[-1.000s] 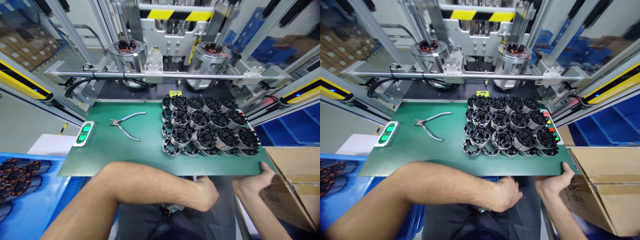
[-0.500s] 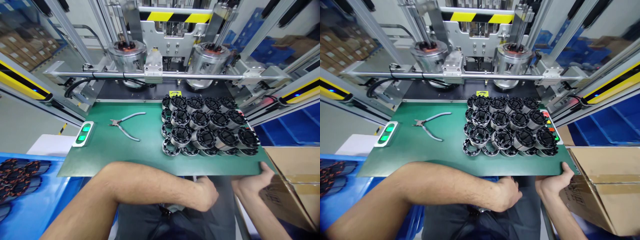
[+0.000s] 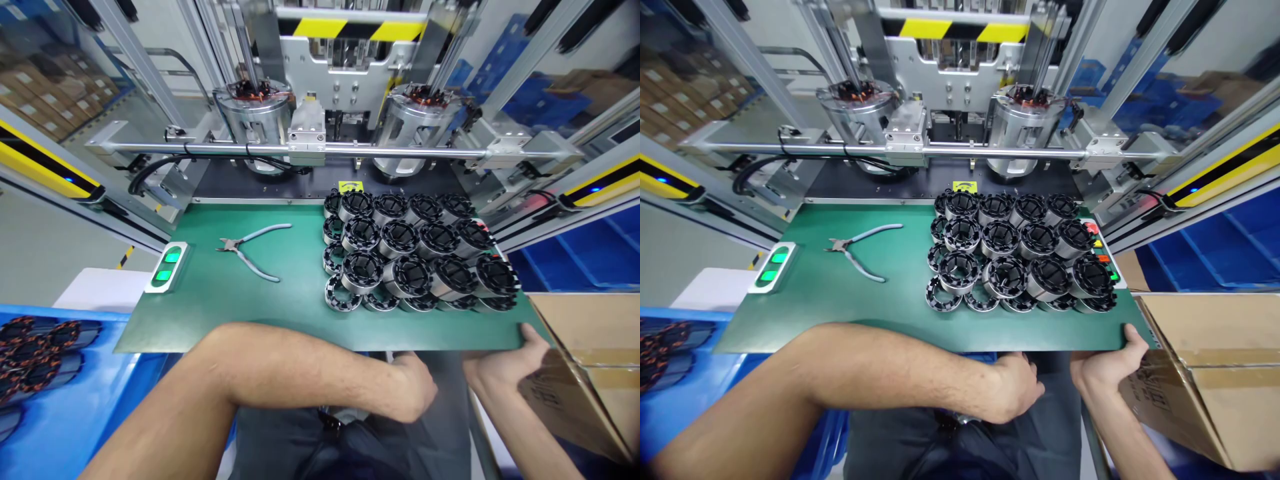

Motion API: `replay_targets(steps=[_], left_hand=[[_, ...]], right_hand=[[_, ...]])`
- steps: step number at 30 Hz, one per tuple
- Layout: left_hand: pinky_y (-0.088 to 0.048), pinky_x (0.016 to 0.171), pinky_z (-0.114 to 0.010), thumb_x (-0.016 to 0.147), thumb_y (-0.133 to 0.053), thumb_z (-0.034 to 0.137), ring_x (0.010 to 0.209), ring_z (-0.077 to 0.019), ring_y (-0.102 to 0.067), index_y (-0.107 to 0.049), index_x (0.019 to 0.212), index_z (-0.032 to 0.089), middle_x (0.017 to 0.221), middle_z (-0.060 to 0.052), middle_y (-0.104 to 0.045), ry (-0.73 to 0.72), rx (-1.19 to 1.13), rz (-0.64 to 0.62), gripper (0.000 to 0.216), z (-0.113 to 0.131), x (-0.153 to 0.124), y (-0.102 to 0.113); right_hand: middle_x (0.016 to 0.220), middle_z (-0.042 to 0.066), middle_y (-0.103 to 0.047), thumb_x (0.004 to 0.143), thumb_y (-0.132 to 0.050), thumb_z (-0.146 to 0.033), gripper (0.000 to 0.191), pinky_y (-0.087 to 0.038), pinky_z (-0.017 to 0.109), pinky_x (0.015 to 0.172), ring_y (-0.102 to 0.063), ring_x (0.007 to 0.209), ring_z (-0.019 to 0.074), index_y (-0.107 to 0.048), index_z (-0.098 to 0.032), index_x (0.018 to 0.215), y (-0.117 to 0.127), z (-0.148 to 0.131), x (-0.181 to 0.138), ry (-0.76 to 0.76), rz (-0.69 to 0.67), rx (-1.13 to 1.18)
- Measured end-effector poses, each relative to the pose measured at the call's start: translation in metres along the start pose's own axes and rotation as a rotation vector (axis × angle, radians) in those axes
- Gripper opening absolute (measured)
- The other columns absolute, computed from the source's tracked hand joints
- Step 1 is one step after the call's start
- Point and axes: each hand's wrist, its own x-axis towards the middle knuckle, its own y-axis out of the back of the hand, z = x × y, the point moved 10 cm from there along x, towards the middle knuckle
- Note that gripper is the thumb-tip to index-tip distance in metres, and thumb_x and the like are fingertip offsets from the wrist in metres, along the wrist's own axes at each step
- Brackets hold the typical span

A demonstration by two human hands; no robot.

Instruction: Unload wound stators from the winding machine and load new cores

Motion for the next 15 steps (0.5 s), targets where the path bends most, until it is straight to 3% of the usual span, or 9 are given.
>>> replay_targets(steps=[6, 10, 15], left_hand=[[-0.067, 0.073, -0.048, 0.085, -0.082, 0.019, 0.086, -0.0320, -0.079, -0.094, 0.102, 0.026, 0.117, -0.020, -0.089, 0.021, -0.002, 0.043, 0.023, -0.0002, 0.0022, 0.0000], [-0.067, 0.073, -0.049, 0.080, -0.082, 0.016, 0.091, -0.0348, -0.080, -0.095, 0.103, 0.026, 0.114, -0.021, -0.089, 0.028, -0.018, 0.040, 0.028, -0.0008, 0.0028, -0.0006], [-0.069, 0.074, -0.049, 0.086, -0.079, 0.017, 0.092, -0.0345, -0.081, -0.095, 0.108, 0.025, 0.122, -0.022, -0.089, 0.020, -0.014, 0.018, 0.028, -0.0010, 0.0016, -0.0001]], right_hand=[[0.104, 0.005, -0.075, 0.074, -0.072, -0.045, 0.021, -0.076, 0.043, 0.069, -0.077, 0.102, 0.0296, -0.063, -0.027, 0.080, -0.0021, 0.0018, 0.0005, -0.010, -0.029, 0.011], [0.102, 0.004, -0.075, 0.074, -0.072, -0.046, 0.021, -0.076, 0.043, 0.068, -0.076, 0.105, 0.0307, -0.062, -0.028, 0.078, -0.0011, 0.0010, -0.0003, -0.002, -0.018, -0.011], [0.100, 0.004, -0.074, 0.077, -0.070, -0.043, 0.017, -0.075, 0.040, 0.068, -0.076, 0.102, 0.0289, -0.062, -0.027, 0.079, 0.0019, 0.0022, -0.0004, -0.018, 0.014, -0.004]])
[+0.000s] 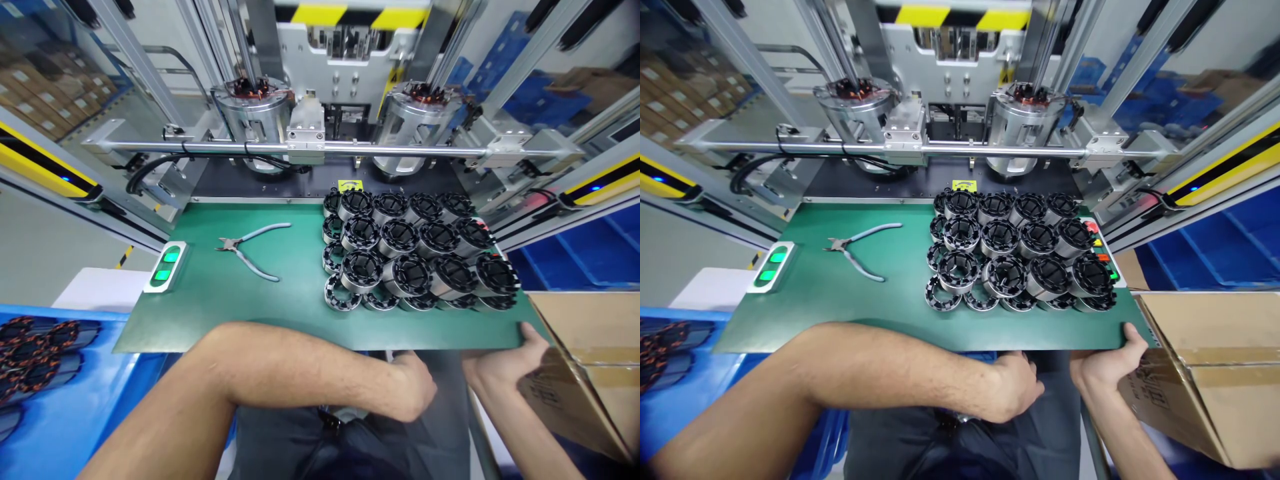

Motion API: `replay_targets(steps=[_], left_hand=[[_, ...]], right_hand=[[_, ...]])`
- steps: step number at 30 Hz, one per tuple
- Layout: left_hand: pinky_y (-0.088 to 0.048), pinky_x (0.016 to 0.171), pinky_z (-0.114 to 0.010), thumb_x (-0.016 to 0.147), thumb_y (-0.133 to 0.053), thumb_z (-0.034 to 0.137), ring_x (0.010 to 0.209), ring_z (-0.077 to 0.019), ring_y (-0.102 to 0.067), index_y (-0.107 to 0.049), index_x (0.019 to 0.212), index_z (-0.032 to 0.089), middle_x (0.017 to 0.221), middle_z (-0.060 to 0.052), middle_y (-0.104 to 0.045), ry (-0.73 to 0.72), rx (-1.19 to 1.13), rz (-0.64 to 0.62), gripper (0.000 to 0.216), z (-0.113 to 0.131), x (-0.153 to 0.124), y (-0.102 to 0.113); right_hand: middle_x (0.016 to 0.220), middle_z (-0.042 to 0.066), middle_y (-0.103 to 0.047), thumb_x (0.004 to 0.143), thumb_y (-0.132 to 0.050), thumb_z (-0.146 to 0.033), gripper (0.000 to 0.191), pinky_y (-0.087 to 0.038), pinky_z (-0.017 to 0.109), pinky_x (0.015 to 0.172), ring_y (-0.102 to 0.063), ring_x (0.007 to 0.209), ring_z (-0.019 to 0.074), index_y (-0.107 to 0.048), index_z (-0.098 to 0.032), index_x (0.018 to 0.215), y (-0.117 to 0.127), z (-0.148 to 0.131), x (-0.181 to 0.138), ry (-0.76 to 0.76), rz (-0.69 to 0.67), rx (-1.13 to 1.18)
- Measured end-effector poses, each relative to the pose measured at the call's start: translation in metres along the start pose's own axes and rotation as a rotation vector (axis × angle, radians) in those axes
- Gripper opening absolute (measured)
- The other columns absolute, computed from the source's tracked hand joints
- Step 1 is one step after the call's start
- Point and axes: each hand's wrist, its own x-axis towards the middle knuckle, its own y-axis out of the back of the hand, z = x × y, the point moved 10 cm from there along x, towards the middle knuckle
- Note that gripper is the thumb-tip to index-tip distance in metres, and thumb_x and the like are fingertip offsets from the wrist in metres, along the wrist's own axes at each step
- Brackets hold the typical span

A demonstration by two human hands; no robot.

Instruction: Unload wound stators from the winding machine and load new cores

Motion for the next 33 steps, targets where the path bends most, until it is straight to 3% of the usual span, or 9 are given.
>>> replay_targets(steps=[7, 13, 19, 25, 33], left_hand=[[-0.071, 0.078, -0.053, 0.086, -0.082, 0.019, 0.091, -0.0350, -0.081, -0.094, 0.104, 0.025, 0.114, -0.020, -0.090, -0.011, -0.003, 0.024, 0.023, 0.0011, -0.0026, 0.0048], [-0.072, 0.080, -0.052, 0.091, -0.078, 0.021, 0.092, -0.0334, -0.082, -0.094, 0.112, 0.024, 0.125, -0.022, -0.088, -0.025, 0.003, -0.009, 0.027, 0.0018, -0.0034, 0.0029], [-0.070, 0.075, -0.048, 0.089, -0.082, 0.022, 0.087, -0.0310, -0.080, -0.094, 0.112, 0.026, 0.118, -0.020, -0.089, -0.044, 0.025, -0.008, 0.026, 0.0040, -0.0009, -0.0008], [-0.068, 0.073, -0.050, 0.085, -0.084, 0.021, 0.082, -0.0314, -0.076, -0.094, 0.106, 0.025, 0.105, -0.019, -0.088, -0.009, -0.002, 0.021, 0.023, 0.0015, 0.0011, -0.0003], [-0.068, 0.074, -0.048, 0.092, -0.076, 0.022, 0.088, -0.0307, -0.079, -0.092, 0.121, 0.025, 0.123, -0.021, -0.088, -0.013, 0.009, -0.014, 0.033, 0.0010, 0.0017, -0.0042]], right_hand=[[0.102, 0.004, -0.075, 0.076, -0.072, -0.042, 0.018, -0.075, 0.040, 0.070, -0.077, 0.103, 0.0292, -0.065, -0.027, 0.083, -0.0002, -0.0012, -0.0005, 0.011, -0.002, 0.017], [0.099, 0.004, -0.074, 0.075, -0.072, -0.040, 0.018, -0.075, 0.039, 0.068, -0.077, 0.098, 0.0280, -0.063, -0.027, 0.081, 0.0013, -0.0027, 0.0004, 0.022, 0.016, 0.022], [0.100, 0.002, -0.075, 0.081, -0.066, -0.043, 0.016, -0.075, 0.043, 0.065, -0.077, 0.094, 0.0283, -0.066, -0.027, 0.086, -0.0011, 0.0021, 0.0018, -0.016, -0.022, -0.001], [0.101, 0.003, -0.075, 0.084, -0.065, -0.040, 0.014, -0.074, 0.039, 0.063, -0.077, 0.091, 0.0264, -0.067, -0.026, 0.086, 0.0010, 0.0024, 0.0025, -0.021, -0.020, 0.016], [0.094, 0.002, -0.074, 0.082, -0.067, -0.040, 0.014, -0.073, 0.035, 0.061, -0.077, 0.095, 0.0268, -0.066, -0.027, 0.083, 0.0017, 0.0026, 0.0005, -0.032, 0.000, 0.012]])
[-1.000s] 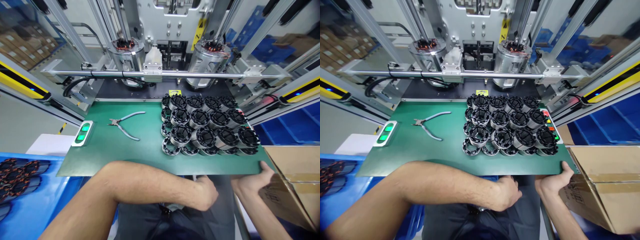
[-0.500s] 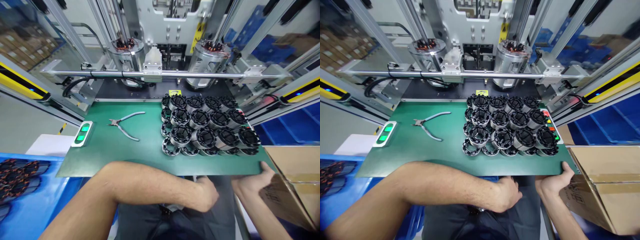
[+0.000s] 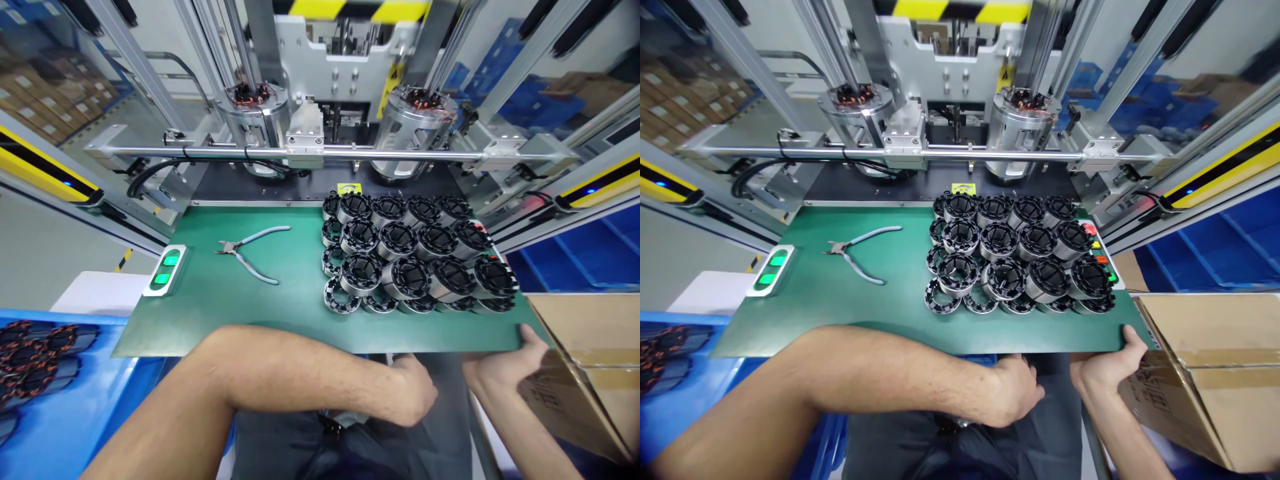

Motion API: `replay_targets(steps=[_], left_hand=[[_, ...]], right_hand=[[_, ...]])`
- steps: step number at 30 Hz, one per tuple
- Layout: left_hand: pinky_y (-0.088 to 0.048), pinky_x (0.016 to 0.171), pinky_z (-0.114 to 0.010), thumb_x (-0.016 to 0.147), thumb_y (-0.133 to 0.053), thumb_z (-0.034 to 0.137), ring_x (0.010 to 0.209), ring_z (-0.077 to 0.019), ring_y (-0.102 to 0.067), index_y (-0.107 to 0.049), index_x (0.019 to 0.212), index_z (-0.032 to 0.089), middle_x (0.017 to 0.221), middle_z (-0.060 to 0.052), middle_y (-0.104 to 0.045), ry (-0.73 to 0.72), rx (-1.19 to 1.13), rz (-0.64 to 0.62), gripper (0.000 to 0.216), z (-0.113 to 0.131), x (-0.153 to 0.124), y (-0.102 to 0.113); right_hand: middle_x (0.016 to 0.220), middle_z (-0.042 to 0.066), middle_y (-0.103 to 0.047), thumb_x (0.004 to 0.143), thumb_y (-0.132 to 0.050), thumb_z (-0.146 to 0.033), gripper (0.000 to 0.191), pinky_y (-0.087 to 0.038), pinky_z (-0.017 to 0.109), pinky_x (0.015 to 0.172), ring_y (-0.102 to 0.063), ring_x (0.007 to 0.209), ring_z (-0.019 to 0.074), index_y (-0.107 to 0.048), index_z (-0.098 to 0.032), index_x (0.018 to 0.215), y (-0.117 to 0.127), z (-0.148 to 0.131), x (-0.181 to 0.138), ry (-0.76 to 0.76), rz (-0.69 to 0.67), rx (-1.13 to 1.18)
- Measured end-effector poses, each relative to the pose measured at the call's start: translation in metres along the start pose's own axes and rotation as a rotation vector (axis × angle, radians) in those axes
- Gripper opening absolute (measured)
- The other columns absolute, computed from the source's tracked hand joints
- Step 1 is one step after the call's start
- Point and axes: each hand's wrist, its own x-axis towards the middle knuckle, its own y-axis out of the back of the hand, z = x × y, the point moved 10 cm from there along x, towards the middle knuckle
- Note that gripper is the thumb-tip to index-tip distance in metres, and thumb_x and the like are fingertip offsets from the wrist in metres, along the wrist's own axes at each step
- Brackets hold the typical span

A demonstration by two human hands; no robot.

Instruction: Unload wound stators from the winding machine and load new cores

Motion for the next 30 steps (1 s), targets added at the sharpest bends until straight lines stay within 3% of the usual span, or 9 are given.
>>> replay_targets(steps=[14, 23, 30], left_hand=[[-0.071, 0.081, -0.052, 0.098, -0.070, 0.022, 0.102, -0.0343, -0.083, -0.090, 0.128, 0.026, 0.132, -0.021, -0.087, -0.009, 0.041, -0.023, 0.037, 0.0017, 0.0009, -0.0033], [-0.065, 0.075, -0.048, 0.091, -0.080, 0.026, 0.084, -0.0296, -0.078, -0.094, 0.112, 0.028, 0.117, -0.018, -0.089, 0.023, -0.001, 0.045, 0.025, -0.0015, 0.0036, -0.0029], [-0.066, 0.078, -0.049, 0.093, -0.076, 0.024, 0.087, -0.0292, -0.078, -0.092, 0.121, 0.027, 0.118, -0.018, -0.089, 0.016, 0.011, 0.015, 0.033, -0.0005, 0.0029, -0.0043]], right_hand=[[0.097, 0.002, -0.075, 0.080, -0.071, -0.038, 0.015, -0.074, 0.031, 0.068, -0.078, 0.094, 0.0238, -0.064, -0.025, 0.082, 0.0015, -0.0005, -0.0005, 0.001, 0.014, 0.039], [0.094, 0.001, -0.073, 0.076, -0.073, -0.040, 0.018, -0.073, 0.033, 0.065, -0.078, 0.097, 0.0249, -0.062, -0.026, 0.081, 0.0010, -0.0011, 0.0007, 0.014, 0.000, 0.029], [0.101, 0.001, -0.076, 0.078, -0.074, -0.038, 0.017, -0.074, 0.031, 0.068, -0.078, 0.092, 0.0236, -0.069, -0.025, 0.087, 0.0012, -0.0011, -0.0003, 0.011, -0.002, 0.039]])
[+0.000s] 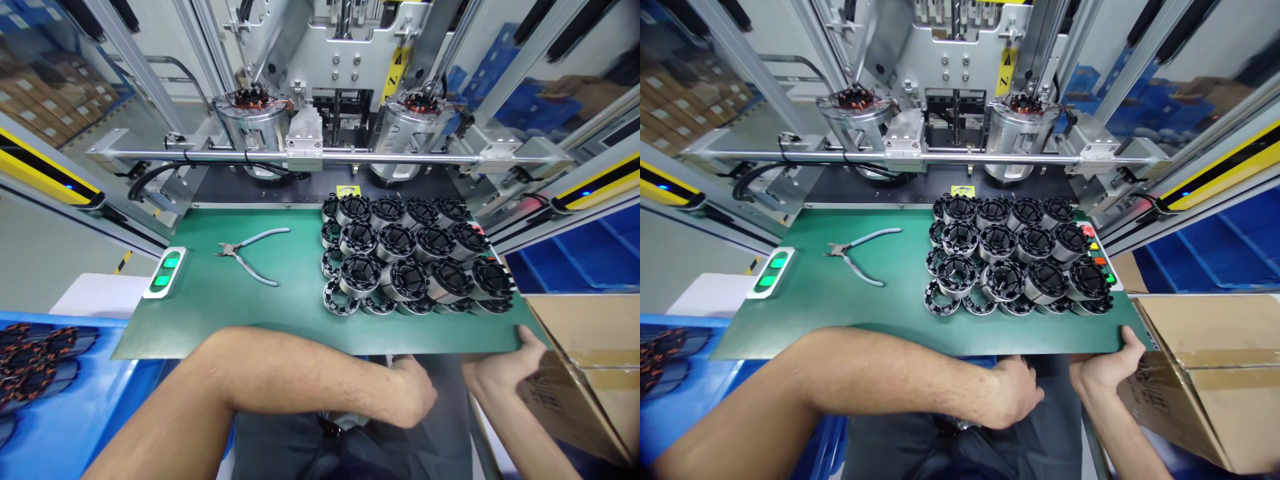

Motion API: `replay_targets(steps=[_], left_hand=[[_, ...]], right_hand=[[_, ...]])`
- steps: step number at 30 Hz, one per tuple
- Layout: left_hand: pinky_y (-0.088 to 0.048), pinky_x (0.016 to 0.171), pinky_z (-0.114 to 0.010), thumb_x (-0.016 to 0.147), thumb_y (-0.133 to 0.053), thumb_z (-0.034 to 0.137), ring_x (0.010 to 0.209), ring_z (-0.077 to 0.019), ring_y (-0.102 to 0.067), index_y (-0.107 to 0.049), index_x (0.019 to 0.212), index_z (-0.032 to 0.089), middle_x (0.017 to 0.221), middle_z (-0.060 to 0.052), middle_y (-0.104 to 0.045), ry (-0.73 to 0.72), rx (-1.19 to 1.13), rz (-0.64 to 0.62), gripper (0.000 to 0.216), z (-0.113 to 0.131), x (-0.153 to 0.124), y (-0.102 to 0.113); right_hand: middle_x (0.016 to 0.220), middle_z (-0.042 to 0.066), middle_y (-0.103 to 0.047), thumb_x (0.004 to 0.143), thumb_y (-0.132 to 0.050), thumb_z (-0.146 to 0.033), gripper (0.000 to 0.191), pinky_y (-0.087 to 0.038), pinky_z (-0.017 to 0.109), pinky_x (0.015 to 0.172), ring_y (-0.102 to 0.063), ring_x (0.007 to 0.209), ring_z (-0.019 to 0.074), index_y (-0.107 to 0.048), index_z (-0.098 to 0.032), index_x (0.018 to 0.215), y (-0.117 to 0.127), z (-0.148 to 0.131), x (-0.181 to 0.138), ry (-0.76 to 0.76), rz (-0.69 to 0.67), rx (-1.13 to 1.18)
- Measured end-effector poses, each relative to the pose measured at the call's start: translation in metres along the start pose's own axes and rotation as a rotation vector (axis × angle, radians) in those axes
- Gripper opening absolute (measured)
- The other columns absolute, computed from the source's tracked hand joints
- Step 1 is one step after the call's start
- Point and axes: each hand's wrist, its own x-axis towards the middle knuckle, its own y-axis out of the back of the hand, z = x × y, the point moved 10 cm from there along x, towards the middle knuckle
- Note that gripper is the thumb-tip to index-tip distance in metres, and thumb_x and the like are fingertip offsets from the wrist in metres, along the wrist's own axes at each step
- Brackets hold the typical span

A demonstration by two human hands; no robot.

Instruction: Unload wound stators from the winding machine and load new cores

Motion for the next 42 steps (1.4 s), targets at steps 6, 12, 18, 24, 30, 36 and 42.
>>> replay_targets(steps=[6, 12, 18, 24, 30, 36, 42], left_hand=[[-0.067, 0.072, -0.048, 0.093, -0.078, 0.025, 0.077, -0.0276, -0.075, -0.093, 0.113, 0.025, 0.107, -0.017, -0.088, -0.019, 0.007, 0.011, 0.025, 0.0005, -0.0016, 0.0048], [-0.065, 0.071, -0.047, 0.089, -0.083, 0.026, 0.068, -0.0247, -0.068, -0.093, 0.106, 0.026, 0.092, -0.015, -0.084, -0.008, 0.000, 0.050, 0.020, -0.0005, -0.0029, 0.0089], [-0.067, 0.073, -0.049, 0.088, -0.082, 0.024, 0.074, -0.0275, -0.073, -0.094, 0.108, 0.026, 0.096, -0.016, -0.086, -0.007, -0.006, 0.028, 0.023, 0.0000, -0.0023, 0.0079], [-0.071, 0.076, -0.049, 0.091, -0.079, 0.022, 0.090, -0.0312, -0.082, -0.093, 0.117, 0.025, 0.117, -0.019, -0.089, -0.025, 0.001, -0.024, 0.029, 0.0006, -0.0032, 0.0068], [-0.071, 0.080, -0.050, 0.092, -0.075, 0.020, 0.098, -0.0331, -0.083, -0.091, 0.121, 0.022, 0.122, -0.020, -0.089, -0.038, -0.029, -0.056, 0.033, 0.0008, -0.0074, 0.0088], [-0.068, 0.077, -0.050, 0.088, -0.077, 0.019, 0.090, -0.0321, -0.080, -0.092, 0.119, 0.021, 0.116, -0.021, -0.088, -0.021, -0.044, -0.030, 0.035, -0.0007, -0.0057, 0.0092], [-0.068, 0.074, -0.048, 0.090, -0.077, 0.021, 0.090, -0.0319, -0.080, -0.093, 0.115, 0.023, 0.117, -0.020, -0.089, -0.016, -0.023, -0.010, 0.029, 0.0002, -0.0039, 0.0071]], right_hand=[[0.104, 0.001, -0.077, 0.081, -0.070, -0.037, 0.016, -0.073, 0.033, 0.064, -0.077, 0.088, 0.0231, -0.071, -0.025, 0.093, 0.0004, -0.0004, 0.0003, 0.007, 0.014, -0.001], [0.103, 0.001, -0.076, 0.080, -0.071, -0.038, 0.021, -0.073, 0.034, 0.063, -0.076, 0.085, 0.0235, -0.072, -0.026, 0.097, 0.0008, -0.0002, -0.0007, -0.003, 0.013, -0.009], [0.102, 0.003, -0.075, 0.077, -0.072, -0.039, 0.020, -0.073, 0.033, 0.064, -0.076, 0.090, 0.0242, -0.068, -0.025, 0.090, -0.0009, -0.0004, 0.0000, 0.006, 0.009, -0.012], [0.098, 0.002, -0.074, 0.076, -0.072, -0.043, 0.022, -0.074, 0.039, 0.063, -0.077, 0.092, 0.0273, -0.066, -0.026, 0.089, -0.0027, 0.0001, 0.0009, 0.003, -0.017, -0.029], [0.098, 0.001, -0.074, 0.078, -0.071, -0.037, 0.017, -0.074, 0.035, 0.064, -0.077, 0.088, 0.0247, -0.069, -0.026, 0.090, 0.0015, 0.0000, 0.0014, 0.015, 0.023, -0.004], [0.099, 0.002, -0.075, 0.078, -0.072, -0.040, 0.017, -0.074, 0.036, 0.065, -0.077, 0.093, 0.0256, -0.067, -0.026, 0.086, 0.0016, 0.0000, 0.0014, 0.017, 0.016, -0.014], [0.100, 0.002, -0.074, 0.079, -0.070, -0.040, 0.017, -0.074, 0.036, 0.065, -0.077, 0.095, 0.0259, -0.066, -0.026, 0.086, -0.0009, -0.0006, 0.0003, 0.012, 0.001, -0.030]])
